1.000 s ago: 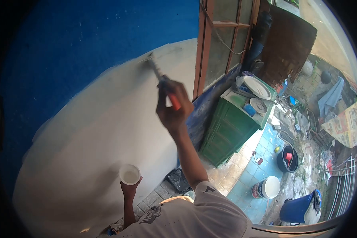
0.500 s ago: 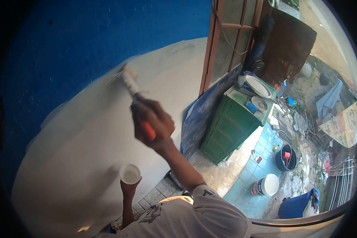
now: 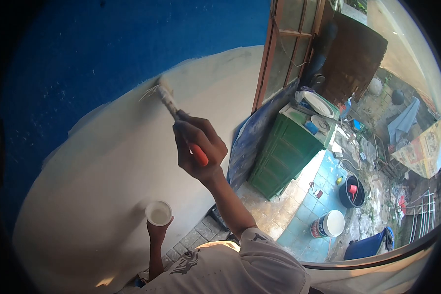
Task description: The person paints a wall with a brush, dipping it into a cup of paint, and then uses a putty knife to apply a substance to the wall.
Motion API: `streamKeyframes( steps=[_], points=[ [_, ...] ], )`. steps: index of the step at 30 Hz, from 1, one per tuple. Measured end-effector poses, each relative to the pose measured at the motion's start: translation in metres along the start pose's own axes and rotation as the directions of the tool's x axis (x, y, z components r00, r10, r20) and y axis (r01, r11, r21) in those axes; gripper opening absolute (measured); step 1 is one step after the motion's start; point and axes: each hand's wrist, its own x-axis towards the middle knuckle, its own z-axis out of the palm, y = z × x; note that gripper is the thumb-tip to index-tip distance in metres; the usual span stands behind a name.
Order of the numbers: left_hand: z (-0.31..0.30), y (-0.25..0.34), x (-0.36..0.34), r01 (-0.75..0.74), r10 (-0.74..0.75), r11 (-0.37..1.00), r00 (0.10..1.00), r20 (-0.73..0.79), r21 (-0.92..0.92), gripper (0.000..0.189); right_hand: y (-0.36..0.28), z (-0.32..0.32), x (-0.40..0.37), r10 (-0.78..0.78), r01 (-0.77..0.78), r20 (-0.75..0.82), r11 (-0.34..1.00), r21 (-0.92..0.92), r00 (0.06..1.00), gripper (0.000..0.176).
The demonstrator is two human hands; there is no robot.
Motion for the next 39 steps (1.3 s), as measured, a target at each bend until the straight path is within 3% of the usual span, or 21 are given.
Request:
streamKeyframes(
  steps=[2,5,6,8,11,12,13,14,18,19,20,22,25,29,32,34,38,39],
  points=[
    [-0.007,-0.005,-0.002,-0.007,0.007,1.000,1.000,0.006,0.007,0.055,-0.010,-0.002,0.005,0.029,-0.028,-0.011,0.997,0.071,1.000,0.021],
    [-0.018,-0.010,-0.004,-0.005,0.005,1.000,0.999,0.032,0.012,0.055,0.014,-0.016,0.015,0.002,-0.001,-0.064,1.000,0.014,0.998,0.012],
    [-0.021,-0.010,-0.005,-0.003,0.003,1.000,1.000,0.024,0.002,0.056,0.025,-0.017,0.016,0.150,-0.144,-0.085,0.987,0.073,0.985,0.010],
    [-0.028,-0.009,-0.008,-0.004,0.004,1.000,1.000,0.019,-0.010,0.056,0.042,-0.025,0.025,0.228,-0.233,-0.152,0.972,-0.017,0.962,0.009],
    [-0.032,-0.011,-0.008,-0.005,0.005,1.000,1.000,0.001,0.007,0.057,0.038,-0.019,0.026,0.140,-0.146,-0.142,0.989,-0.036,0.980,0.007],
    [-0.034,-0.016,-0.010,-0.006,0.006,1.000,1.000,0.011,0.005,0.058,0.029,-0.009,0.021,0.139,-0.133,-0.125,0.990,0.057,0.982,0.014],
    [-0.036,-0.017,-0.010,-0.007,0.007,1.000,1.000,0.025,0.006,0.058,0.015,-0.006,0.025,-0.087,0.086,-0.021,0.995,-0.042,0.996,0.019],
    [-0.036,-0.018,-0.011,-0.010,0.009,1.000,1.000,0.029,0.009,0.058,-0.008,-0.001,0.020,-0.062,0.063,0.026,0.997,-0.050,0.998,0.021],
    [-0.040,-0.017,-0.012,-0.018,0.018,1.000,1.000,0.017,0.003,0.057,-0.019,0.002,0.008,0.132,-0.126,-0.008,0.962,0.243,0.991,0.018],
    [-0.040,-0.018,-0.012,-0.009,0.009,1.000,1.000,0.017,0.015,0.057,-0.013,0.004,0.011,0.132,-0.087,-0.103,0.929,0.360,0.986,0.014],
    [-0.041,-0.017,-0.014,-0.006,0.006,1.000,1.000,0.015,0.013,0.057,-0.016,-0.003,0.015,0.164,-0.122,-0.117,0.946,0.299,0.980,0.010],
    [-0.042,-0.017,-0.014,0.021,-0.021,1.000,1.000,-0.008,0.014,0.056,-0.006,-0.010,0.019,0.314,-0.273,-0.044,0.879,0.392,0.948,0.012],
    [-0.042,-0.017,-0.015,0.012,-0.012,1.000,1.000,-0.011,-0.021,0.057,-0.002,-0.011,0.021,0.363,-0.292,-0.018,0.778,0.556,0.932,0.011],
    [-0.043,-0.012,-0.020,0.019,-0.019,0.999,1.000,-0.005,-0.032,0.057,0.006,-0.008,0.019,0.357,-0.298,-0.024,0.811,0.503,0.934,0.011],
    [-0.042,-0.023,-0.020,-0.035,0.037,0.998,0.999,-0.024,0.043,0.054,0.040,-0.017,0.030,0.352,-0.273,-0.117,0.862,0.428,0.929,0.012],
    [-0.043,-0.031,-0.021,0.030,-0.031,0.999,0.999,-0.020,-0.028,0.050,0.069,-0.024,0.037,0.299,-0.207,-0.206,0.903,0.376,0.932,0.011],
    [-0.045,-0.046,-0.025,0.019,-0.020,0.998,0.999,-0.032,-0.054,0.047,0.097,-0.037,0.054,0.282,-0.211,-0.263,0.940,0.269,0.923,0.010],
    [-0.047,-0.049,-0.027,0.125,-0.125,0.988,0.992,0.008,-0.093,0.055,0.098,-0.041,0.058,0.184,-0.186,-0.263,0.982,0.020,0.947,0.009]
  ],
)
